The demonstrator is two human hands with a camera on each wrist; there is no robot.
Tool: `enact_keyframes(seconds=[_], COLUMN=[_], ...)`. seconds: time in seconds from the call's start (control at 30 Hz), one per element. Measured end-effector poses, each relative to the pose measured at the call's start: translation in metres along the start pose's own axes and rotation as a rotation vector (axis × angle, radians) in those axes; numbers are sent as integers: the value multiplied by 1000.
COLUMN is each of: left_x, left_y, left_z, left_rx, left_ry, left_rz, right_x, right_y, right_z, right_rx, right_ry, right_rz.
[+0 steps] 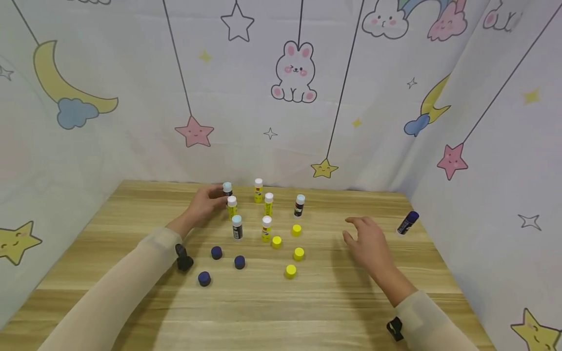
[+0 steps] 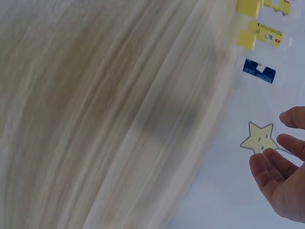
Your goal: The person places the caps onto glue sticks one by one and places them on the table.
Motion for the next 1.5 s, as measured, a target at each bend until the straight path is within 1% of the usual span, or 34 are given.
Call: enact_keyframes(seconds=[0.17, 0.3, 0.47, 0.73, 0.97, 1.1, 1.33, 1.5], left_x=[7, 16, 23, 35, 46, 53, 67, 75], left_y=[3, 8, 12, 12, 12, 12, 12, 11], left_z=[-2, -3, -3, -7, -11, -16, -20, -23], left_rx=[-12, 8, 30, 104, 105, 124, 86, 77], left_ry=[-18, 6, 27, 65, 45, 51, 90, 88], left_rz=[-5, -17, -30, -61, -65, -74, -104, -107], right_x=[1, 3, 5, 9, 13, 14, 15, 16], right_y=[-9, -18, -30, -45, -61, -68, -79, -84], right_z=[10, 20, 35, 55, 72, 83, 105, 117], right_rx=[-34, -42, -34, -60, -101, -125, -115, -155], right_ry=[6, 25, 48, 49, 69, 79, 100, 112], right_rz=[32, 53, 43, 80, 89, 104, 137, 157])
Point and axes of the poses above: each hand's wrist, its own x-axis away from the middle knuckle, its own y-axis out of the back of the hand, z = x × y, the point moved 5 cm from there along -x, towards the middle knuckle
